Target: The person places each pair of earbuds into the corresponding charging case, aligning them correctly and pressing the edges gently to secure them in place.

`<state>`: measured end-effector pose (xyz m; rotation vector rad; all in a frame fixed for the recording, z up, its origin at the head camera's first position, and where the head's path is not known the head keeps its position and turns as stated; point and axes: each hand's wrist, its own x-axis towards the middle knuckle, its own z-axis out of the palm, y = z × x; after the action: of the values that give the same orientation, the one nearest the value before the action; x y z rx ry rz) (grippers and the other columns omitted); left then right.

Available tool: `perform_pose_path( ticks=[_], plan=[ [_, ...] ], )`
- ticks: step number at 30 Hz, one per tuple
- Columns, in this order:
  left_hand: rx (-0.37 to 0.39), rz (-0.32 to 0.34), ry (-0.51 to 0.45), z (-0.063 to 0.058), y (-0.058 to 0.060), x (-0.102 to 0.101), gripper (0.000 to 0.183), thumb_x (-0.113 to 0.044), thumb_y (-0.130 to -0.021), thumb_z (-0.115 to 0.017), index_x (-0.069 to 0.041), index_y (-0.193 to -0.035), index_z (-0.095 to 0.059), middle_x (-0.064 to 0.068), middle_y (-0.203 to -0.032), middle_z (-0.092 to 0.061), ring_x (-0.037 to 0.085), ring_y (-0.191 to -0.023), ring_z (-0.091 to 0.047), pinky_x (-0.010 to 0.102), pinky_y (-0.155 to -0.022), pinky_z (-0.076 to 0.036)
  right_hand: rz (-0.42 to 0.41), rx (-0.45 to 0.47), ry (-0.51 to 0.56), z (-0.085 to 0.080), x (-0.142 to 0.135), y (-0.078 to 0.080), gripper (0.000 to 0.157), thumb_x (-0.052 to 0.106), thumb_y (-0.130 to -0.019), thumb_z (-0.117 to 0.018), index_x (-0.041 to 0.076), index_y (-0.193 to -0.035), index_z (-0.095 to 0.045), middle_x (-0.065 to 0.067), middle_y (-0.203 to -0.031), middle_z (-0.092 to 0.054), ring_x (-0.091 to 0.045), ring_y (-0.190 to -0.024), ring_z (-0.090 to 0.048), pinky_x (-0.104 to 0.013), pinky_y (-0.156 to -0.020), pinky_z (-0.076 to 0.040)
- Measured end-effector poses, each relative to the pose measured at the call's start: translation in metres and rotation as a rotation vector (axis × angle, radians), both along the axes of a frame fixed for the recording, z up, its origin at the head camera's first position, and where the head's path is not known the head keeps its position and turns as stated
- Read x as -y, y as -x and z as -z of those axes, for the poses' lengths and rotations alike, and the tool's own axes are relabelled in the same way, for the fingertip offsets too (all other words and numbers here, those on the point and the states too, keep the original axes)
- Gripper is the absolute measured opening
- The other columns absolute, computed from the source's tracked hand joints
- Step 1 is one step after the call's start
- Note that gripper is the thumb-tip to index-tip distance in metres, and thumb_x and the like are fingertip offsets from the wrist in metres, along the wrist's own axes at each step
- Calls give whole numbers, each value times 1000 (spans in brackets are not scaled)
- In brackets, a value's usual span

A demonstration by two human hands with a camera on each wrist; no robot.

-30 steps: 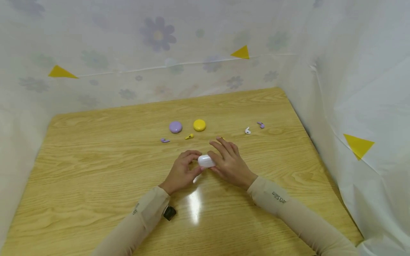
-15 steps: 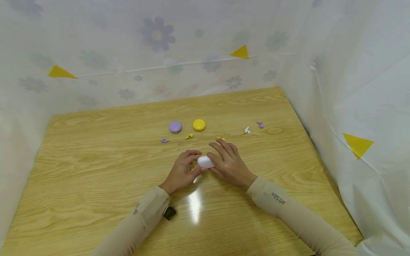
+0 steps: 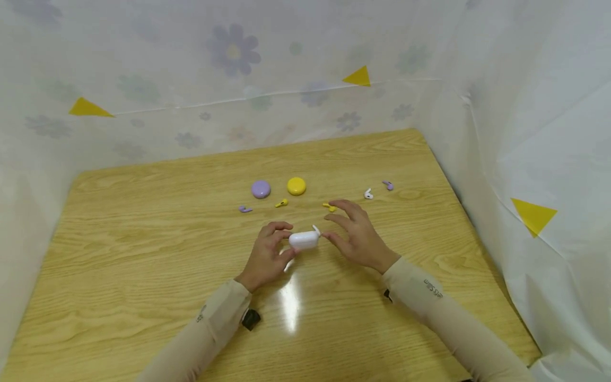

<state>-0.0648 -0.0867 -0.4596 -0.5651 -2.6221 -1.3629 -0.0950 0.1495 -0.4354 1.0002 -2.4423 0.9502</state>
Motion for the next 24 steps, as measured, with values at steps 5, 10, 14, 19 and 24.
perform_pose_path(
  ticks=[5, 10, 14, 19, 24],
  plan=[
    [-16, 2, -13, 0, -1, 1, 26, -6, -73, -79, 1, -95, -67, 13, -115, -61, 31, -109, -54, 43, -89, -46, -85, 118, 15, 4, 4, 0, 33, 11, -78, -77, 1, -107, -65, -22, -126, -57, -37, -120, -52, -53, -99, -44],
    [-8, 13, -18, 1, -1, 1, 25, -6, -75, -78, 1, -96, -67, 13, -114, -60, 30, -109, -54, 44, -91, -46, -133, 221, -6, 9, 11, -4, 29, 11, -82, -74, 2, -108, -65, -23, -129, -55, -36, -121, -52, -53, -98, -46],
    [-3, 19, -17, 1, -1, 0, 24, -6, -75, -78, 0, -96, -67, 12, -113, -60, 30, -109, -55, 45, -92, -46, -136, 248, -15, 10, 14, -4, 24, 11, -84, -71, 4, -107, -66, -21, -128, -57, -34, -120, -54, -50, -97, -47],
    [-2, 16, -9, 0, -1, 0, 24, -7, -75, -78, 0, -95, -67, 12, -113, -60, 30, -109, -55, 44, -93, -46, -143, 278, -27, 9, 16, -3, 23, 11, -86, -69, 2, -107, -65, -18, -124, -58, -31, -118, -54, -48, -96, -48],
    [4, 14, -6, 0, -1, -2, 24, -9, -75, -79, -1, -95, -68, 12, -112, -60, 29, -109, -55, 44, -92, -46, -138, 315, -43, 9, 15, -3, 21, 10, -88, -65, 0, -107, -65, -17, -123, -58, -31, -118, -54, -47, -97, -47]
  ],
)
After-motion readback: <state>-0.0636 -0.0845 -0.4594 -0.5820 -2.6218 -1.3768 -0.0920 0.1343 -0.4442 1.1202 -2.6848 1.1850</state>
